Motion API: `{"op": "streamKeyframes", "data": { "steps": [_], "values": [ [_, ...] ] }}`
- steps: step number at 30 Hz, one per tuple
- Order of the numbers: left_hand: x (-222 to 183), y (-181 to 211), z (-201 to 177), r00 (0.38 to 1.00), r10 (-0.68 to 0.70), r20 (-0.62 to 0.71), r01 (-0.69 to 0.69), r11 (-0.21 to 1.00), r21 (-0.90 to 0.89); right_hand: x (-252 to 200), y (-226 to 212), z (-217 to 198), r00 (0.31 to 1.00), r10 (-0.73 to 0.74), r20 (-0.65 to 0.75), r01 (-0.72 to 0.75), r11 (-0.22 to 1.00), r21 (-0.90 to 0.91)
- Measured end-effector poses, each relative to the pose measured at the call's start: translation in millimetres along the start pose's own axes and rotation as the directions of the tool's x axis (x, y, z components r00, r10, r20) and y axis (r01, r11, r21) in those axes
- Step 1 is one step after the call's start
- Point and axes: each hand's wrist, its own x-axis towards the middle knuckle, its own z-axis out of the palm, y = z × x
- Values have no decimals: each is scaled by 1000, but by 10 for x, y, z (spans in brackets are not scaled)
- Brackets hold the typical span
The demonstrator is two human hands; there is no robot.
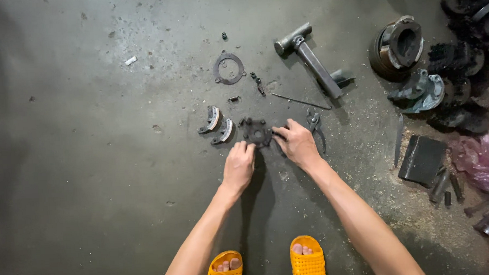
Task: Disassembling motorcycle clutch shoes, grinding them on a machine, and cleaning them with a fan.
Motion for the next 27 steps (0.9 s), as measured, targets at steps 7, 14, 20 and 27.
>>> {"op": "streamKeyframes", "data": {
  "steps": [7,14,20,27],
  "values": [
    [226,-172,-103,1000,-19,-17,20,997,74,45,91,156,1000,-26,-8,24,985,-173],
    [204,-195,-46,999,5,-50,-2,997,74,-35,-25,91,1000,-21,-16,16,964,-265],
    [236,-291,75,999,-22,-30,24,996,88,74,113,238,995,34,90,-5,952,-305],
    [-66,-449,-527,938,-284,-200,307,947,97,-35,-356,-118,990,78,120,-62,990,-130]
  ]
}}
